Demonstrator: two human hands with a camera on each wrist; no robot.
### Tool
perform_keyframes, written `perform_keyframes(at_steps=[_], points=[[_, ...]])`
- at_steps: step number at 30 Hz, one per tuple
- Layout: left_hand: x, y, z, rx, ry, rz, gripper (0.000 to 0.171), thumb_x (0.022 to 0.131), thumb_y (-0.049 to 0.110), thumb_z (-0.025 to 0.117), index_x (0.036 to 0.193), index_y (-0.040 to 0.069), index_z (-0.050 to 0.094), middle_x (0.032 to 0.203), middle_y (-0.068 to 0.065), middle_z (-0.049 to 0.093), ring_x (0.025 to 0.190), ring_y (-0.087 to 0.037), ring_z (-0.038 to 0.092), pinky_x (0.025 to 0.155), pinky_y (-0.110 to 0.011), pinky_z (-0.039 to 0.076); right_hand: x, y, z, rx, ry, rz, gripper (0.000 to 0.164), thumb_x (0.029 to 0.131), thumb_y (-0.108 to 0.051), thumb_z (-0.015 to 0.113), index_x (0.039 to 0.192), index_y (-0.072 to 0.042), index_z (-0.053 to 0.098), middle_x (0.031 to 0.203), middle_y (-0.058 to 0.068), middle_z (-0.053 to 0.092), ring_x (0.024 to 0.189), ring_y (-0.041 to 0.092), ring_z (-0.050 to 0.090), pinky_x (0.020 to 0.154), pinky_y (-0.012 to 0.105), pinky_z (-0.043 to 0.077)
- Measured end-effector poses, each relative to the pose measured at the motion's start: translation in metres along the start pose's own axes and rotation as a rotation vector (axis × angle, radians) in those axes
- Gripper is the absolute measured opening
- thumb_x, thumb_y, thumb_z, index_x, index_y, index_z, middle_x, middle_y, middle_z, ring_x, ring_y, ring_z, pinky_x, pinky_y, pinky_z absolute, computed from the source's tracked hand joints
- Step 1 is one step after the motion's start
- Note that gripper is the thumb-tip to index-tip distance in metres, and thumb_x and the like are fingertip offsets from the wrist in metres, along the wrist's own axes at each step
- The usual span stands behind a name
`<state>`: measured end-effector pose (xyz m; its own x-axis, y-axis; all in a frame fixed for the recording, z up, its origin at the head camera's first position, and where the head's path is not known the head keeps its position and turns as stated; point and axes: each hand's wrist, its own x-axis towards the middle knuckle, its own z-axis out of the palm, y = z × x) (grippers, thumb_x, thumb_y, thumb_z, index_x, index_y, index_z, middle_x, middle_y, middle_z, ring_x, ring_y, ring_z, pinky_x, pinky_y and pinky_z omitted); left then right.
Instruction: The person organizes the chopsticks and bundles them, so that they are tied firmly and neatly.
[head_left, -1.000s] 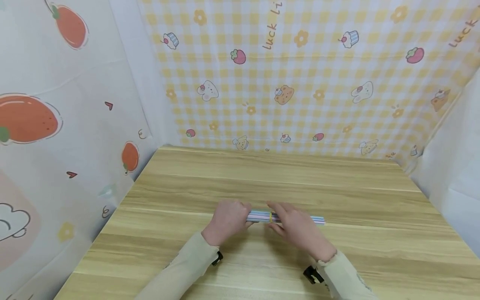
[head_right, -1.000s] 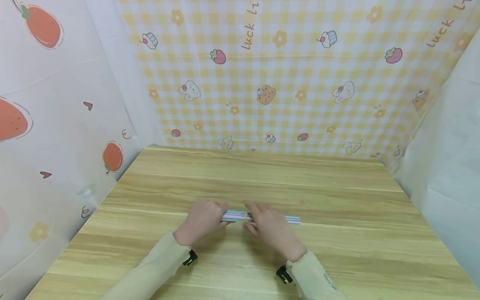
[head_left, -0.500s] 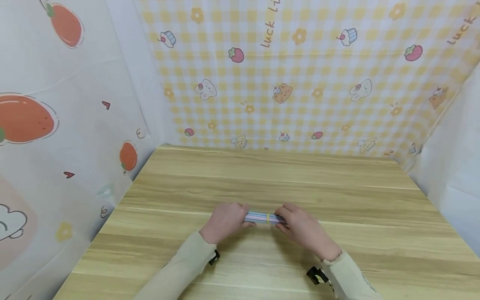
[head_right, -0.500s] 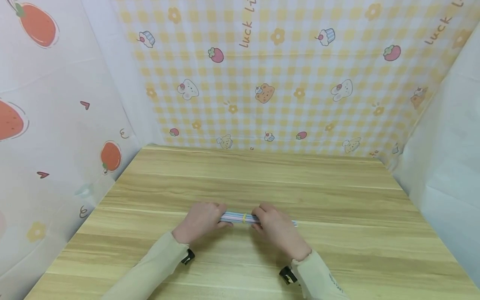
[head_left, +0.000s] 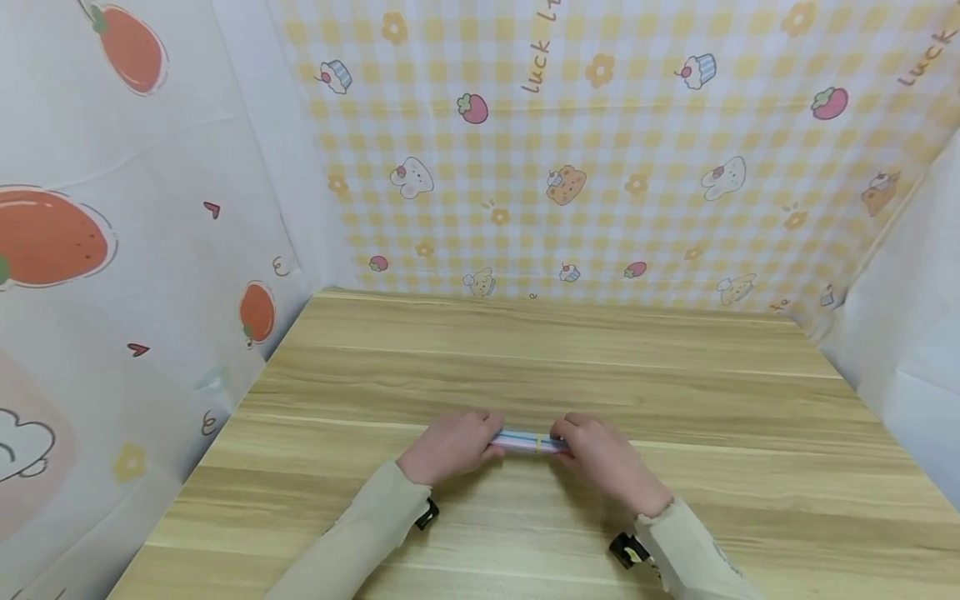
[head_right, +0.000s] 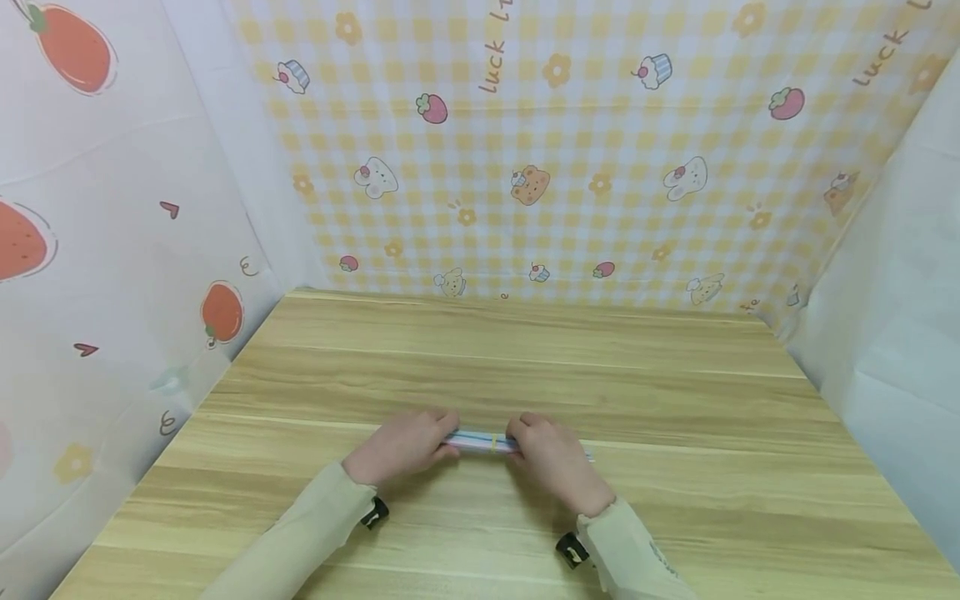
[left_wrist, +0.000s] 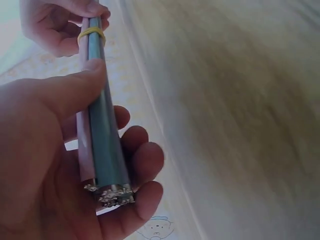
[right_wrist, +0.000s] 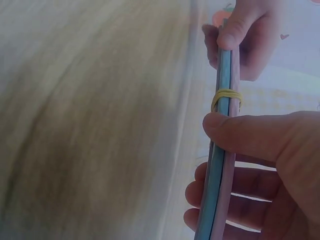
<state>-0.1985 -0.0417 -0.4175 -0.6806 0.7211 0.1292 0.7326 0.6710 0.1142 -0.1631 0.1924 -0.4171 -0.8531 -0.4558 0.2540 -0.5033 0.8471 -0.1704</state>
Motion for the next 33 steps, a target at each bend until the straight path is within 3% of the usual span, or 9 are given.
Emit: perform_keyframes(at_steps=[8,13,21,33], points=[[0.000,-0.001,0.002,0.116,0.016,0.026,0.028,0.082,0.042,0.070,0.085,0.016,0.059,0.082,0.003,0.053,0.068,-0.008,0.045,0.058,-0.019,0.041,0.000,0.002,0.008,-0.046,0.029,-0.024,0.022,0.071,-0.021,0.082,0.082,-0.017,0.064,0.079,-0.008,0.058,0.069,0.006,0.051,0.058,0.022,0.044],[0.001,0.000,0.002,0.157,-0.025,0.015,0.029,0.079,0.043,0.072,0.087,0.017,0.063,0.086,0.004,0.058,0.074,-0.009,0.051,0.065,-0.021,0.045,0.000,0.003,0.010,-0.063,0.024,-0.026,0.023,0.070,-0.022,0.083,0.084,-0.018,0.066,0.081,-0.007,0.060,0.073,0.008,0.053,0.061,0.024,0.046],[0.001,0.002,0.004,0.118,-0.079,-0.029,0.033,0.076,0.039,0.077,0.091,0.015,0.060,0.086,0.006,0.059,0.077,-0.007,0.053,0.067,-0.021,0.047,-0.001,0.003,0.012,0.021,-0.075,-0.004,0.021,0.070,-0.022,0.083,0.084,-0.020,0.067,0.079,-0.010,0.054,0.069,0.005,0.047,0.055,0.020,0.040],[0.000,0.002,0.004,0.061,-0.113,-0.067,0.033,0.076,0.037,0.077,0.094,0.015,0.059,0.082,0.008,0.053,0.075,-0.006,0.047,0.063,-0.020,0.043,-0.004,0.006,0.012,0.100,-0.116,0.026,0.021,0.075,-0.029,0.079,0.088,-0.018,0.068,0.083,-0.010,0.054,0.067,0.003,0.044,0.059,0.021,0.041]])
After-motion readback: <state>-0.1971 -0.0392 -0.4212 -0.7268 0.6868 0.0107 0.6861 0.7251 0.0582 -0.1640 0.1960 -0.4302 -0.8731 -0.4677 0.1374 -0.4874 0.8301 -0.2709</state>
